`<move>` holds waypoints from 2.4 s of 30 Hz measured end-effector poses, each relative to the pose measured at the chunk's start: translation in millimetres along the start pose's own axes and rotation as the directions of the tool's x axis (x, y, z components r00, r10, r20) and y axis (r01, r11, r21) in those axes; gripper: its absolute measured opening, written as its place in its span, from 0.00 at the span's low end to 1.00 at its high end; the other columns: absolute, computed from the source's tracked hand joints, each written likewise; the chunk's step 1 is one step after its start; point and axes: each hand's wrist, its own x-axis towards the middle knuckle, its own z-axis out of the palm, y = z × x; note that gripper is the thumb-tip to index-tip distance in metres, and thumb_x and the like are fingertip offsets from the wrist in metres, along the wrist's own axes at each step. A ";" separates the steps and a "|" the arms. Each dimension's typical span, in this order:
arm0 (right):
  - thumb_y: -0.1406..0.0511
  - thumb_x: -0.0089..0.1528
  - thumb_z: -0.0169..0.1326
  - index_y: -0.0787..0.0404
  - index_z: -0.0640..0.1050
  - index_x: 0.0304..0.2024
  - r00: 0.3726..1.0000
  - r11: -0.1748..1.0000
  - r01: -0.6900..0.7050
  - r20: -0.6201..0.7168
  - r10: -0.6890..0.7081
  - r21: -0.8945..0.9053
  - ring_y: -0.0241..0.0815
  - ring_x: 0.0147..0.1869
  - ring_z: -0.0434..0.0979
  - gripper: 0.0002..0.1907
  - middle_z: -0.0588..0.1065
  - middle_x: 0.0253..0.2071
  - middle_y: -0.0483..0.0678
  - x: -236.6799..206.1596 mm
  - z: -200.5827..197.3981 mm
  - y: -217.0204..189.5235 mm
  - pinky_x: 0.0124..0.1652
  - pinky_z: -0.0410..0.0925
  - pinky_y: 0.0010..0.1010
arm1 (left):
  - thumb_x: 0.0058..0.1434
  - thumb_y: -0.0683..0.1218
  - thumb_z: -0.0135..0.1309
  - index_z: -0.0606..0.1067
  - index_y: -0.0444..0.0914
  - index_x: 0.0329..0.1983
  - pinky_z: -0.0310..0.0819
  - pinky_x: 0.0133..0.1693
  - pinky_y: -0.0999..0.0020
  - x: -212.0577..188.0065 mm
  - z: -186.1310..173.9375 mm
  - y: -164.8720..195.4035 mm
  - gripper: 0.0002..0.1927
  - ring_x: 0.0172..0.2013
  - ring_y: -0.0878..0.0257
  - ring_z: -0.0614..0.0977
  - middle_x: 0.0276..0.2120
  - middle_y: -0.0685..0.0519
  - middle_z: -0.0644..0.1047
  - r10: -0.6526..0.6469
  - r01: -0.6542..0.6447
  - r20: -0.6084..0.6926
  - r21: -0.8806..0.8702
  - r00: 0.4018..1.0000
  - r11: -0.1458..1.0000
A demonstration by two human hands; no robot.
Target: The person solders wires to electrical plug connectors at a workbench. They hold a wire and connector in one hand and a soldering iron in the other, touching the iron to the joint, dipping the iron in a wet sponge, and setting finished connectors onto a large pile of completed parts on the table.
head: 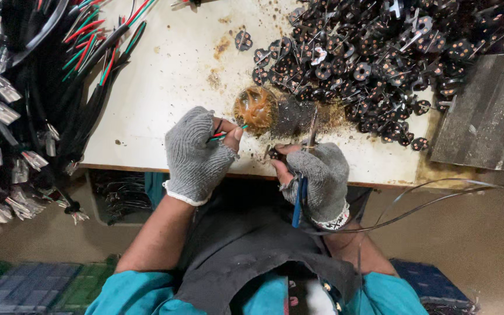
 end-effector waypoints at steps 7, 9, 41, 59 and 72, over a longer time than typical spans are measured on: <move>0.57 0.59 0.69 0.57 0.82 0.35 0.999 0.999 0.045 0.014 -0.046 0.006 0.51 0.36 0.75 0.13 0.81 0.36 0.45 -1.2 -2.7 -3.7 0.39 0.66 0.40 | 0.54 0.44 0.66 0.79 0.43 0.28 0.70 0.28 0.59 -22.2 -9.7 11.4 0.05 0.26 0.54 0.78 0.23 0.51 0.74 0.096 -0.065 0.192 -0.165 0.977 0.984; 0.44 0.57 0.60 0.59 0.82 0.38 0.982 0.892 -0.187 0.052 0.182 0.412 0.45 0.33 0.74 0.26 0.77 0.32 0.45 -5.8 -14.4 -4.8 0.36 0.64 0.36 | 0.55 0.45 0.65 0.78 0.44 0.29 0.70 0.28 0.59 -24.5 -0.8 14.6 0.05 0.27 0.53 0.79 0.24 0.51 0.75 0.135 -0.113 0.195 -0.117 0.971 0.987; 0.57 0.55 0.61 0.53 0.84 0.39 0.955 0.959 0.281 0.090 -0.283 0.032 0.51 0.31 0.73 0.13 0.75 0.29 0.44 -50.6 -10.1 43.6 0.35 0.65 0.45 | 0.47 0.47 0.63 0.74 0.45 0.29 0.68 0.28 0.55 -24.0 17.4 23.3 0.10 0.27 0.52 0.77 0.25 0.52 0.71 0.197 -0.227 0.222 0.117 0.955 0.967; 0.55 0.42 0.64 0.43 0.85 0.33 0.906 0.928 0.323 0.345 -0.245 -0.187 0.49 0.24 0.72 0.16 0.71 0.20 0.42 -65.6 6.2 57.4 0.25 0.62 0.46 | 0.46 0.48 0.64 0.74 0.45 0.29 0.68 0.27 0.56 -23.2 19.7 21.2 0.10 0.26 0.52 0.77 0.24 0.52 0.71 0.206 -0.233 0.203 0.117 0.957 0.965; 0.57 0.53 0.63 0.49 0.85 0.40 0.933 0.938 0.347 0.098 -0.345 -0.003 0.50 0.31 0.74 0.13 0.75 0.27 0.43 -59.7 -0.8 54.1 0.33 0.65 0.45 | 0.47 0.48 0.64 0.76 0.46 0.31 0.69 0.27 0.56 -23.4 18.3 19.4 0.10 0.27 0.53 0.78 0.25 0.53 0.72 0.208 -0.232 0.210 0.098 0.955 0.968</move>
